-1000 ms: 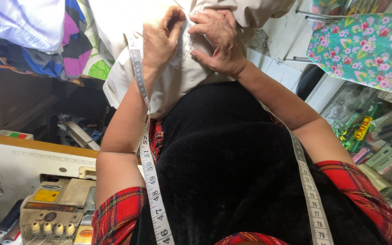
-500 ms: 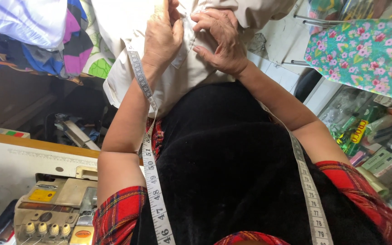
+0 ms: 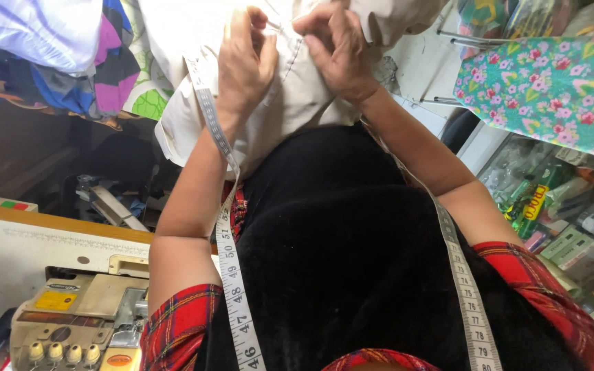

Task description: Measuring and inspecting a white garment on a workbench using a flexible measuring tape.

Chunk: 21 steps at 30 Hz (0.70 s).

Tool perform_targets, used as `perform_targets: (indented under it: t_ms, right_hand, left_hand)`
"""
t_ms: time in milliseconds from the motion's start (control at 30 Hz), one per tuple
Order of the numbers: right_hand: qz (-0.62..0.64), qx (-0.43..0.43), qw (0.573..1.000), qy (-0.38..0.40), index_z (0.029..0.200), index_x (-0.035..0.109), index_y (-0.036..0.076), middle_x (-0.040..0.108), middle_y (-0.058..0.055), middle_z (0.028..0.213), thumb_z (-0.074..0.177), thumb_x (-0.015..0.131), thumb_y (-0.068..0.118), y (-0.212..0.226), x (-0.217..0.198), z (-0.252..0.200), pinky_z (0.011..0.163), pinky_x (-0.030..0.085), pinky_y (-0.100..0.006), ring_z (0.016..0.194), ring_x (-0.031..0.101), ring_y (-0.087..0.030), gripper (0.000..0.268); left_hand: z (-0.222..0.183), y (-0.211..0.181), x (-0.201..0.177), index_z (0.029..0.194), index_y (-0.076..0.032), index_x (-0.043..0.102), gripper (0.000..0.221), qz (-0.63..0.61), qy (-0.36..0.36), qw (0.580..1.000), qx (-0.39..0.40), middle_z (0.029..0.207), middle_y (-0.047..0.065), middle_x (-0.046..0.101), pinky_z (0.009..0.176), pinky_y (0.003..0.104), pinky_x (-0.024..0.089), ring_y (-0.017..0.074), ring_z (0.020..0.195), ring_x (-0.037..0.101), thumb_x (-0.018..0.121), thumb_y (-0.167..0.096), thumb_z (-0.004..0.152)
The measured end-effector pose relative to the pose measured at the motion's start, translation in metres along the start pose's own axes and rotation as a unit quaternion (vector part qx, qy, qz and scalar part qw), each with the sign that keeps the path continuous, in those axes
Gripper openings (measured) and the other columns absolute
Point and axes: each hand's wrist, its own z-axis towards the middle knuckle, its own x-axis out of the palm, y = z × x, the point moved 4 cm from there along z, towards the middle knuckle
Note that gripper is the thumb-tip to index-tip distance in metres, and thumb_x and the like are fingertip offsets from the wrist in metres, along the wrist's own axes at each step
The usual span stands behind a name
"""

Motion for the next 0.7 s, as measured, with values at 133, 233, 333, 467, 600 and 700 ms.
perform_targets:
  t_ms: [133,233,333,467,600,700]
  right_hand:
    - [-0.154,0.002,0.988,0.002,0.109,0.059,0.007,0.068,-0.006,0.095,0.095,0.077,0.004,-0.031,-0.001,0.004,0.075,0.054,-0.038,0.084,0.066,-0.024,0.023]
    - [-0.243,-0.005,0.968,0.067,0.082,0.052,0.008,0.057,-0.007,0.077,0.099,0.085,0.025,-0.04,0.001,0.016,0.065,0.042,-0.041,0.07,0.054,-0.026,0.04]
    - [-0.187,0.073,0.968,0.153,0.098,0.071,0.02,0.068,0.004,0.083,0.098,0.082,0.025,-0.035,0.003,0.029,0.069,0.049,-0.036,0.076,0.063,-0.016,0.013]
    - [-0.125,0.14,0.964,0.19,0.091,0.066,0.023,0.065,0.011,0.083,0.099,0.074,0.025,-0.03,0.006,0.034,0.07,0.042,-0.032,0.074,0.057,-0.009,0.011]
    - [-0.045,0.114,0.977,0.173,0.089,0.054,0.014,0.051,0.006,0.083,0.103,0.069,0.012,-0.026,0.01,0.029,0.075,0.04,-0.031,0.077,0.048,-0.011,0.02]
    - [-0.076,0.157,0.975,0.138,0.097,0.066,0.02,0.063,0.009,0.084,0.102,0.068,0.014,-0.037,0.004,0.022,0.06,0.044,-0.027,0.072,0.057,-0.007,0.009]
  left_hand:
    - [-0.018,-0.018,-0.003,0.101,-0.001,0.053,0.009,0.034,-0.021,0.997,0.069,0.091,0.012,0.051,0.069,0.039,0.045,0.0246,0.075,0.05,0.058,0.002,0.094]
    - [-0.034,-0.005,0.008,0.107,-0.002,0.062,0.009,0.131,-0.028,0.982,0.131,0.111,0.017,0.062,0.087,0.042,0.05,0.0321,0.097,0.058,0.061,-0.009,0.103]
    - [-0.042,0.007,0.015,0.122,-0.005,0.07,0.021,0.21,-0.022,0.967,0.141,0.126,0.015,0.069,0.102,0.048,0.047,0.0345,0.11,0.068,0.064,-0.018,0.107]
    - [-0.046,0.009,0.014,0.118,-0.01,0.075,0.021,0.26,-0.039,0.946,0.188,0.123,0.008,0.072,0.09,0.043,0.047,0.0286,0.109,0.064,0.061,-0.022,0.107]
    - [-0.05,0.004,0.01,0.12,-0.005,0.075,0.024,0.249,-0.03,0.946,0.206,0.124,0.01,0.073,0.094,0.044,0.048,0.0302,0.108,0.066,0.059,-0.016,0.107]
    - [-0.051,0.001,0.007,0.12,-0.001,0.074,0.023,0.24,-0.019,0.949,0.205,0.122,0.013,0.073,0.092,0.046,0.05,0.0322,0.105,0.065,0.061,-0.012,0.104]
